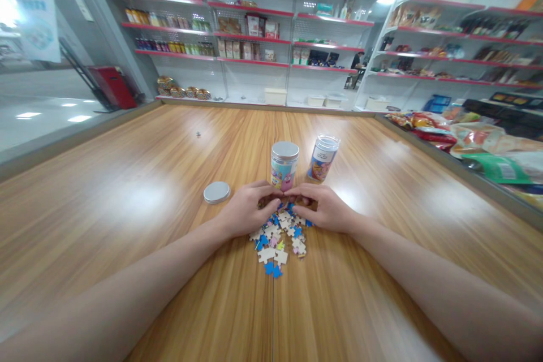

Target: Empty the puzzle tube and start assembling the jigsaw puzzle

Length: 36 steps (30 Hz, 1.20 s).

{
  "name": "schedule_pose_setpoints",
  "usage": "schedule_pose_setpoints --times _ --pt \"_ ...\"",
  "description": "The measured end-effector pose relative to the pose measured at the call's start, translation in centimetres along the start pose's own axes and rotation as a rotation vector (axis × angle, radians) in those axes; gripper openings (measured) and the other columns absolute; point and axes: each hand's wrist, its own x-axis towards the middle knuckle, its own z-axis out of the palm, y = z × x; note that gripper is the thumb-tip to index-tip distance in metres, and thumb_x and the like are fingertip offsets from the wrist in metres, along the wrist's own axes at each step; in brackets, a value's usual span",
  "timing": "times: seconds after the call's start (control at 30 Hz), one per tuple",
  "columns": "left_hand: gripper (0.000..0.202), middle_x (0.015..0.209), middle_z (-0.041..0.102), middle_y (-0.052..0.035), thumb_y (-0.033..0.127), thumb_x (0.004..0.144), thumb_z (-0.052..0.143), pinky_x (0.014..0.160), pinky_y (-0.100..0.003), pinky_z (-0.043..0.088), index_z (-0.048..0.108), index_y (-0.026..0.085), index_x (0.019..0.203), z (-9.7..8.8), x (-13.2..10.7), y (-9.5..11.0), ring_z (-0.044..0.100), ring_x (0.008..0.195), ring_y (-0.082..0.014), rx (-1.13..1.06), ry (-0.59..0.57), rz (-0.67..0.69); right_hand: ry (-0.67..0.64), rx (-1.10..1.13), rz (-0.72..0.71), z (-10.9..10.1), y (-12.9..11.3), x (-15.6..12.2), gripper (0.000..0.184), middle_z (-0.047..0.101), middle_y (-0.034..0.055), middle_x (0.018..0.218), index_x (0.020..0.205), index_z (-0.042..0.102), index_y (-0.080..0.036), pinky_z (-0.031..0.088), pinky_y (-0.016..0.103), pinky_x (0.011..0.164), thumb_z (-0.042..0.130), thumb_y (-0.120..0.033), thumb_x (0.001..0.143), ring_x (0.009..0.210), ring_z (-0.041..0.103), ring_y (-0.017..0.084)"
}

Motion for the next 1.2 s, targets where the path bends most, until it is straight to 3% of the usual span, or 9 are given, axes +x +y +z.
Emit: schedule_pose_setpoints --times 0.1,0.23,0.3,0.33,0.4,0.53,0.77,0.9,1.2 --pt "0.04 0.109 0.071 -0.008 0.03 0.094 0.056 0.091 -0.034 0.054 0.065 0.021 0.131 0.1 0.2 -0.4 0.067 0.1 -0.0204 0.017 0.061 -0.068 0.121 -0.03 0.061 0.1 -0.2 0.0 0.023 0.072 0.005 0.092 0.111 0.072 -0.019 0.052 0.029 0.07 0.064 -0.02 0.089 0.074 0.063 0.016" --pt "0.044 0.117 0.07 -0.011 0.034 0.092 0.058 0.097 -0.041 0.051 0.063 0.018 0.133 0.3 0.3 -1.0 0.066 0.106 -0.0249 0.058 0.124 -0.116 0.647 -0.151 0.274 -0.2 0.7 0.0 0.01 0.064 0.0022 0.078 0.095 0.066 -0.019 0.05 0.032 0.067 0.065 -0.023 0.086 0.068 0.058 0.016" --pt "0.038 0.113 0.07 -0.0108 0.034 0.093 0.058 0.095 -0.041 0.052 0.067 0.017 0.125 0.3 0.3 -1.1 0.066 0.104 -0.0247 0.034 0.141 -0.13 0.891 -0.217 0.362 -0.6 2.1 0.0 0.036 0.063 0.0054 0.094 0.109 0.059 -0.019 0.052 0.036 0.074 0.074 -0.028 0.078 0.081 0.059 0.02" --pt "0.035 0.109 0.071 -0.01 0.034 0.093 0.057 0.091 -0.04 0.053 0.068 0.017 0.121 0.2 0.3 -1.0 0.067 0.1 -0.0237 0.012 0.152 -0.136 0.931 -0.216 0.384 -0.7 3.0 0.1 0.053 0.062 0.0081 0.105 0.118 0.054 -0.019 0.053 0.038 0.077 0.079 -0.03 0.072 0.089 0.059 0.022" --pt "0.03 0.104 0.071 -0.0083 0.032 0.093 0.057 0.085 -0.036 0.054 0.069 0.017 0.116 0.1 0.3 -0.9 0.067 0.094 -0.0216 -0.033 0.185 -0.147 0.822 -0.119 0.397 -0.8 4.7 0.2 0.069 0.061 0.0112 0.116 0.127 0.049 -0.019 0.054 0.04 0.08 0.082 -0.035 0.068 0.099 0.06 0.025" --pt "0.032 0.108 0.07 -0.0081 0.03 0.093 0.059 0.081 -0.034 0.053 0.063 0.018 0.123 -0.1 0.1 -0.6 0.065 0.093 -0.0198 -0.079 0.259 -0.125 0.596 -0.014 0.392 -0.6 5.9 0.4 0.053 0.067 0.0089 0.11 0.118 0.054 -0.02 0.055 0.041 0.083 0.078 -0.039 0.074 0.099 0.065 0.025" --pt "0.068 0.13 0.059 -0.0102 0.033 0.087 0.073 0.086 -0.033 0.053 0.036 0.026 0.144 0.1 -0.5 0.8 0.063 0.106 -0.0192 -0.18 0.307 0.129 0.388 -0.193 0.04 -0.4 1.7 0.4 0.057 0.059 0.0106 0.115 0.121 0.049 -0.02 0.053 0.043 0.093 0.071 -0.016 0.069 0.108 0.06 0.027" --pt "0.048 0.128 0.06 -0.0111 0.034 0.088 0.072 0.086 -0.033 0.054 0.049 0.023 0.129 0.0 -0.6 1.4 0.061 0.112 -0.0222 -0.101 0.37 0.175 0.376 -0.231 -0.072 -0.5 0.5 0.4 0.058 0.056 0.011 0.116 0.122 0.048 -0.022 0.053 0.043 0.094 0.071 -0.015 0.069 0.11 0.058 0.028" --pt "0.046 0.12 0.069 -0.009 0.042 0.091 0.066 0.085 -0.034 0.056 0.057 0.019 0.13 -0.1 -0.2 1.1 0.066 0.104 -0.0223 -0.032 0.453 -0.112 0.489 -0.259 -0.123 -1.0 -0.6 0.3 0.054 0.057 0.0103 0.116 0.126 0.051 -0.025 0.053 0.047 0.095 0.073 -0.02 0.076 0.111 0.058 0.029"
